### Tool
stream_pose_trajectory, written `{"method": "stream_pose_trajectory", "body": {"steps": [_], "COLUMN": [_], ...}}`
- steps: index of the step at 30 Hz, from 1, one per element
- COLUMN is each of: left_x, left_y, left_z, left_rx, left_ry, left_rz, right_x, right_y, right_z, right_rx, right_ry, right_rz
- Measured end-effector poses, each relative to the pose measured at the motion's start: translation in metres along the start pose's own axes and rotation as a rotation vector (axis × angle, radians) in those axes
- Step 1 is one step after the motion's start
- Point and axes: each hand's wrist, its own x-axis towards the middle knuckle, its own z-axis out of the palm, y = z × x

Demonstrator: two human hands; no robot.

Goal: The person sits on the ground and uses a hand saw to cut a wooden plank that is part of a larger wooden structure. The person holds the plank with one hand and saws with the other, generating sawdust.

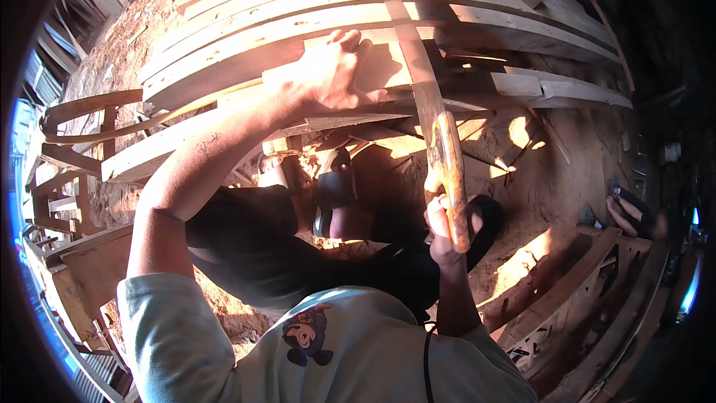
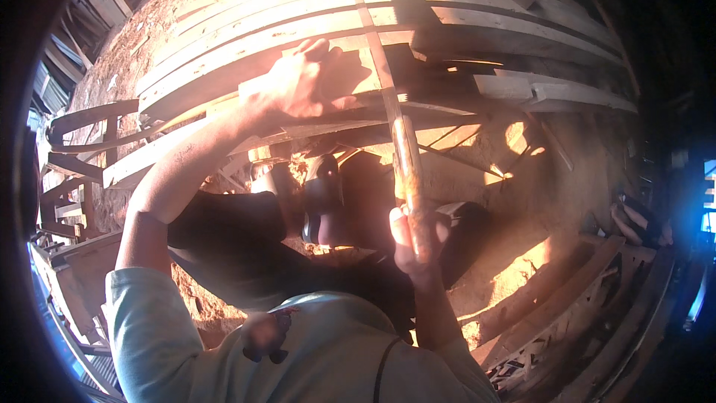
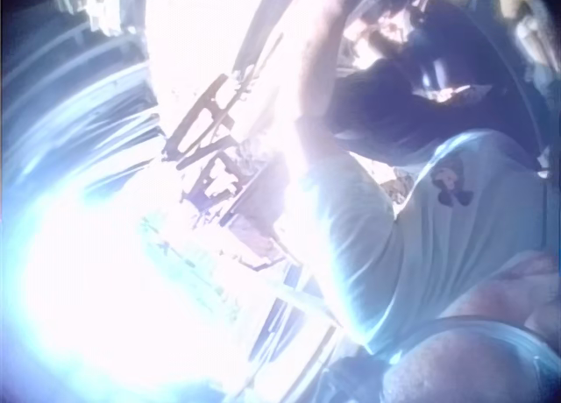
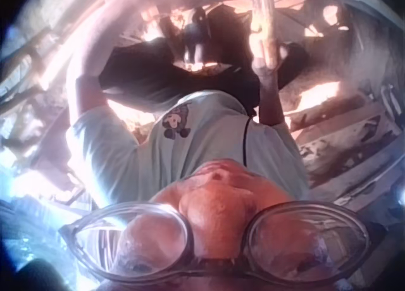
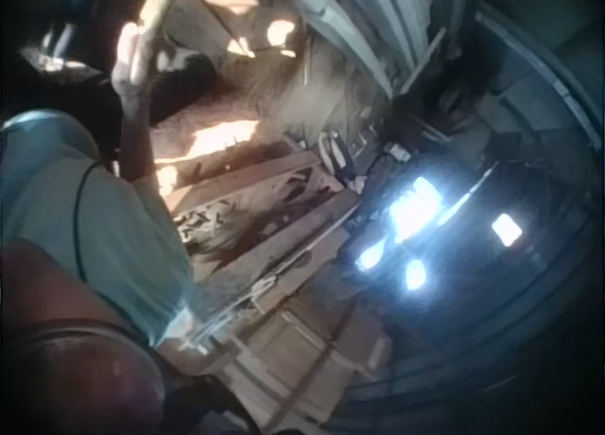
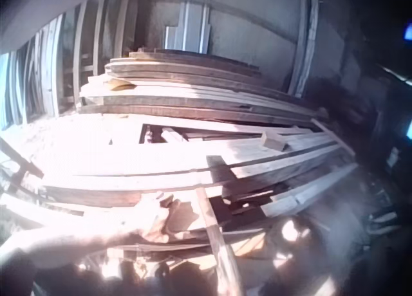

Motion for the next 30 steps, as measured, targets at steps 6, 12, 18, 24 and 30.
{"method": "stream_pose_trajectory", "body": {"steps": [6,12,18,24,30], "left_x": [-0.003,0.003,-0.009,-0.009,0.002], "left_y": [-0.01,-0.028,0.001,0.001,-0.004], "left_z": [0.002,0.033,0.026,0.01,0.008], "left_rx": [0.025,0.126,0.034,-0.016,-0.019], "left_ry": [0.087,0.067,0.126,0.192,-0.076], "left_rz": [-0.015,0.068,0.155,0.044,-0.008], "right_x": [-0.141,-0.143,-0.01,-0.112,-0.077], "right_y": [0.049,0.024,-0.022,0.034,0.011], "right_z": [-0.042,-0.07,-0.015,-0.039,-0.032], "right_rx": [-0.078,0.194,-0.049,-0.099,-0.099], "right_ry": [-0.142,-0.098,0.0,-0.167,0.256], "right_rz": [-0.105,0.308,0.047,-0.041,-0.243]}}
